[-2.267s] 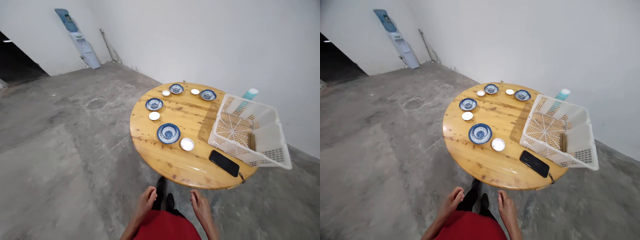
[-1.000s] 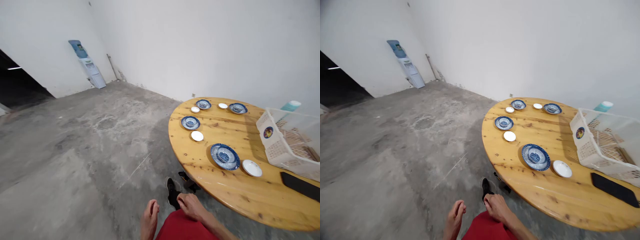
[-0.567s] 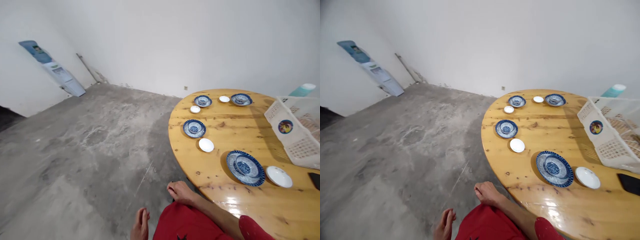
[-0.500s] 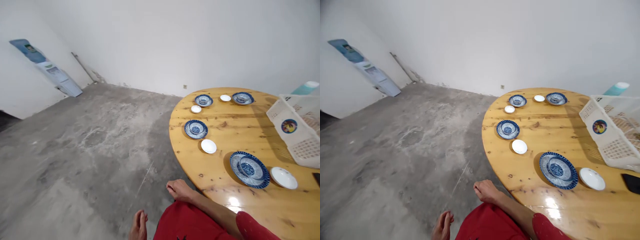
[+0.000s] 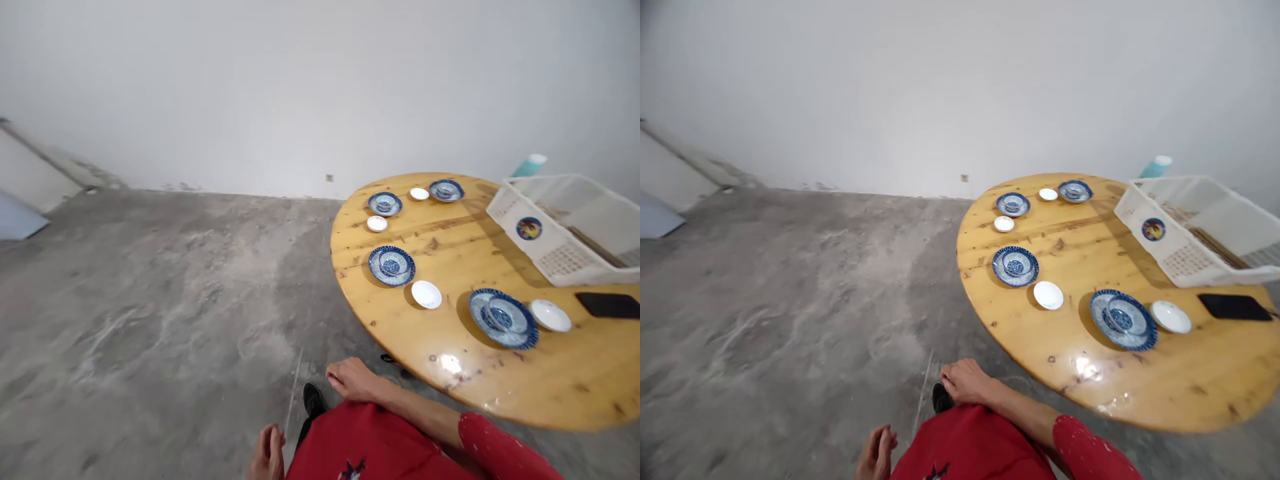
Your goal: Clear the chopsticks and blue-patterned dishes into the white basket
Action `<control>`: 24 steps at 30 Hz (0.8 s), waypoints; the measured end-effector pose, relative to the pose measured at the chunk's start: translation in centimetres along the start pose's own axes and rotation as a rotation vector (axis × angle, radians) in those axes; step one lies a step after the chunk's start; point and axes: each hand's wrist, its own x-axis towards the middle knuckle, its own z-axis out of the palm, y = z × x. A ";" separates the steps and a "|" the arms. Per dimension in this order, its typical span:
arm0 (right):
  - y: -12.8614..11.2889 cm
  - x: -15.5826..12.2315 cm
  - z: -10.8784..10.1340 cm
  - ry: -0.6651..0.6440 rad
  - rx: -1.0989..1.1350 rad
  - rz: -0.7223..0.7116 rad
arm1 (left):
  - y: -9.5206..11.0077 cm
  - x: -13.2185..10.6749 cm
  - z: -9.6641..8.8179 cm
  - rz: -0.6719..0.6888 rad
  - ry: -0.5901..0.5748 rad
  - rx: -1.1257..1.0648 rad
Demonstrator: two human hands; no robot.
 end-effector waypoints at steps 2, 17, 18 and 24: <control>-1.6 1.9 0.2 0.057 0.021 0.056 | 1.3 4.2 -3.0 0.094 0.009 0.068; -2.6 10.7 -2.4 0.211 0.127 0.366 | 13.1 20.6 -2.0 0.487 -0.420 -0.047; -1.9 11.9 -3.0 0.211 0.128 0.363 | 14.0 21.6 -1.6 0.500 -0.459 -0.015; 2.6 20.9 -9.5 0.260 0.138 0.289 | 19.4 28.9 -2.7 0.478 -0.371 0.203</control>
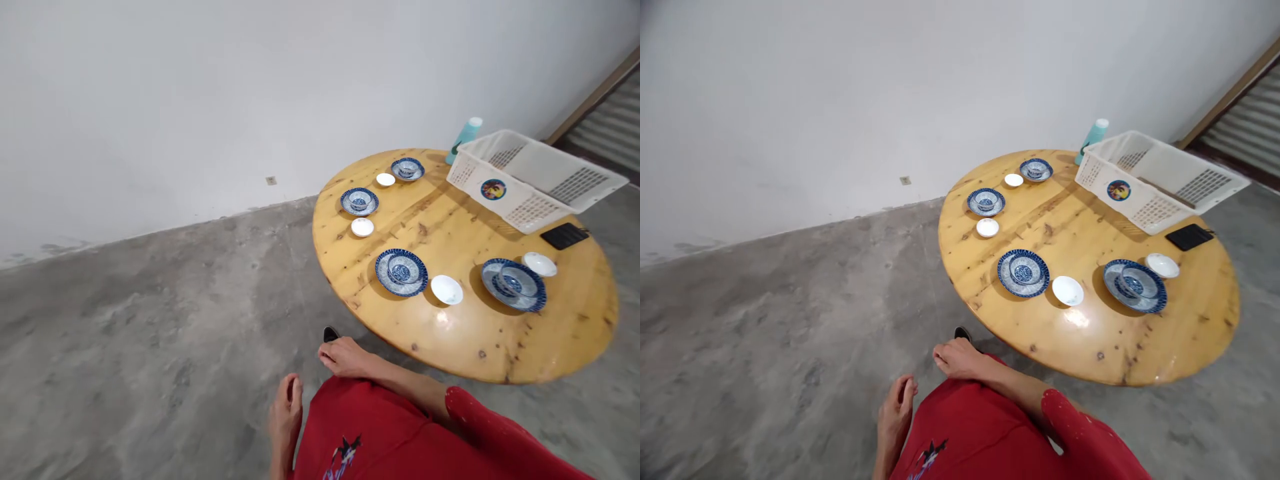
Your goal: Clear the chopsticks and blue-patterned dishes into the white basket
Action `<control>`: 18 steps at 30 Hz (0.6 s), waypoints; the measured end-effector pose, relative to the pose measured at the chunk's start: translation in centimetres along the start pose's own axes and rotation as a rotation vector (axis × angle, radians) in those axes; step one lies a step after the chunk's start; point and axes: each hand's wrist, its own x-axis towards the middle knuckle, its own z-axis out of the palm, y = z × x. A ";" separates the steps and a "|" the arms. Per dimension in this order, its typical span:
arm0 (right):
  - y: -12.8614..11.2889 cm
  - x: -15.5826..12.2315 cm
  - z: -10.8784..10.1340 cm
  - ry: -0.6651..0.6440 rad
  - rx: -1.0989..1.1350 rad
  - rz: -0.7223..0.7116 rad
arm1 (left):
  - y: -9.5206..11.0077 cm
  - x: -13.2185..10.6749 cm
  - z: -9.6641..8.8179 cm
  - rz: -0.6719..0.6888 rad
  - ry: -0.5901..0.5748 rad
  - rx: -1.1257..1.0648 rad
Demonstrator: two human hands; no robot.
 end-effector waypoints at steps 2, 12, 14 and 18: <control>0.3 3.6 -1.8 0.038 0.034 -0.021 | 0.5 2.6 -2.0 -0.065 0.020 0.057; 2.0 13.0 -8.1 0.059 0.052 0.070 | 2.1 15.3 -5.8 -0.112 -0.135 0.152; 2.1 13.8 -8.5 0.044 0.052 0.094 | 2.3 17.5 -5.8 -0.071 -0.217 0.142; 2.2 15.3 -8.3 0.067 0.084 0.179 | 3.9 22.4 -6.3 0.026 -0.290 0.176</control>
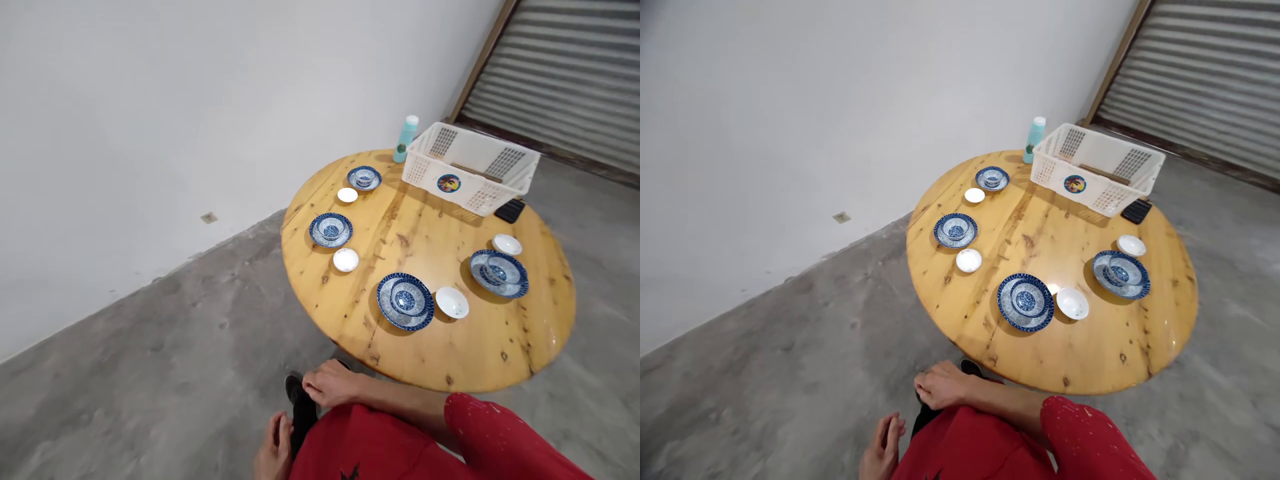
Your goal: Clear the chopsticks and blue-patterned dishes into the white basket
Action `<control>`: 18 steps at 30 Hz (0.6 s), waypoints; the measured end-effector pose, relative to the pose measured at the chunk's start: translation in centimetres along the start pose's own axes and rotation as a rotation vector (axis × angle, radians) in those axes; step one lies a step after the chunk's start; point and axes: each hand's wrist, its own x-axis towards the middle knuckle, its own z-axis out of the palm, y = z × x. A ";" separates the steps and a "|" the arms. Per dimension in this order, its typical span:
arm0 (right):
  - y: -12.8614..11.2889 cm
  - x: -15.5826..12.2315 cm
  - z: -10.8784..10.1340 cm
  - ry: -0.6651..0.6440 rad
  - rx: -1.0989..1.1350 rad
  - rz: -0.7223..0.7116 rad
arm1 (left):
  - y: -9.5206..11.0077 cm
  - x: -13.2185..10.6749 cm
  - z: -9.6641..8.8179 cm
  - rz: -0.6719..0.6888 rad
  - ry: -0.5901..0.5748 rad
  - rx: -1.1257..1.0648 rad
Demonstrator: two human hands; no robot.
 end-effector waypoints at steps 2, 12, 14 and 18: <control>-0.4 1.0 0.3 0.033 0.029 0.065 | 1.0 2.4 -1.6 0.078 -0.018 0.027; -6.2 11.3 -0.5 0.240 0.104 0.262 | 0.1 12.5 -13.5 0.308 0.023 -0.006; -7.5 13.3 -0.7 0.233 0.094 0.254 | -1.1 13.7 -15.3 0.307 0.037 -0.027; -8.8 16.1 -1.0 0.187 0.085 0.270 | -2.4 16.4 -17.0 0.271 0.000 -0.076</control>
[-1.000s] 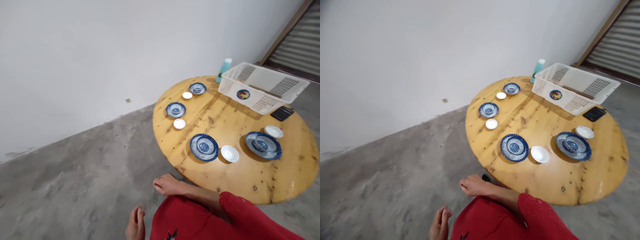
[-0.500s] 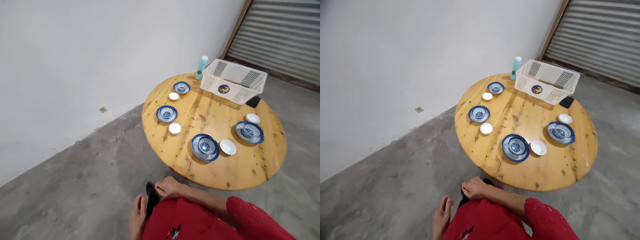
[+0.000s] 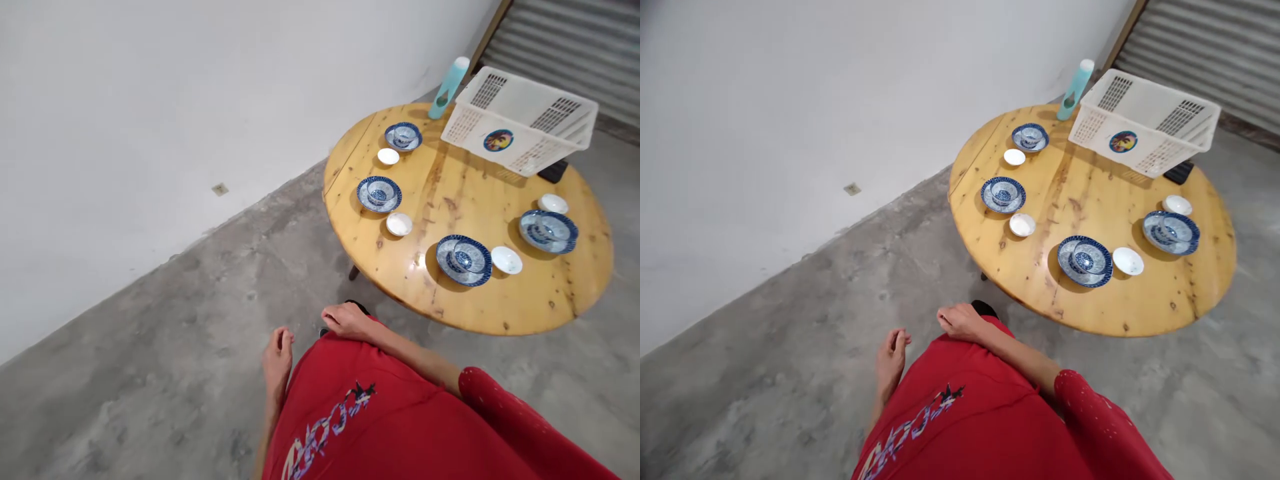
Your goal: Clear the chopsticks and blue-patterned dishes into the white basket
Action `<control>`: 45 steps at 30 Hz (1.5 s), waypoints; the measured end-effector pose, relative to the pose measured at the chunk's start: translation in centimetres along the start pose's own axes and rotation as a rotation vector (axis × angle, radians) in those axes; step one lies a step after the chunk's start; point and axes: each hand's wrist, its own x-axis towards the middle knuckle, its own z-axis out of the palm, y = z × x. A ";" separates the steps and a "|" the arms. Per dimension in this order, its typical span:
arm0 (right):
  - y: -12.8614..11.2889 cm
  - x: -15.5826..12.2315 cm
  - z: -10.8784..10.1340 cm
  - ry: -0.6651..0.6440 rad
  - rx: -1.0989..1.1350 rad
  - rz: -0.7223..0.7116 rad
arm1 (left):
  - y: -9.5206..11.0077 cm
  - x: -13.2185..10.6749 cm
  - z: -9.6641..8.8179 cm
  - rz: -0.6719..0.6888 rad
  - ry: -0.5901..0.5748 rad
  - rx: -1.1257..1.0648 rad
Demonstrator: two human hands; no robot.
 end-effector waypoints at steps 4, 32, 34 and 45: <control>0.0 2.4 -0.3 0.047 0.023 0.075 | -0.2 3.7 0.1 0.010 -0.119 -0.020; 9.8 32.7 -18.8 0.588 0.475 0.451 | 23.2 49.5 2.9 0.350 -0.581 0.203; 10.8 33.7 -19.3 0.665 0.523 0.521 | 25.8 51.9 4.8 0.401 -0.668 0.189; 15.2 39.8 -25.6 1.059 0.728 0.993 | 44.3 67.4 16.9 0.701 -1.013 0.070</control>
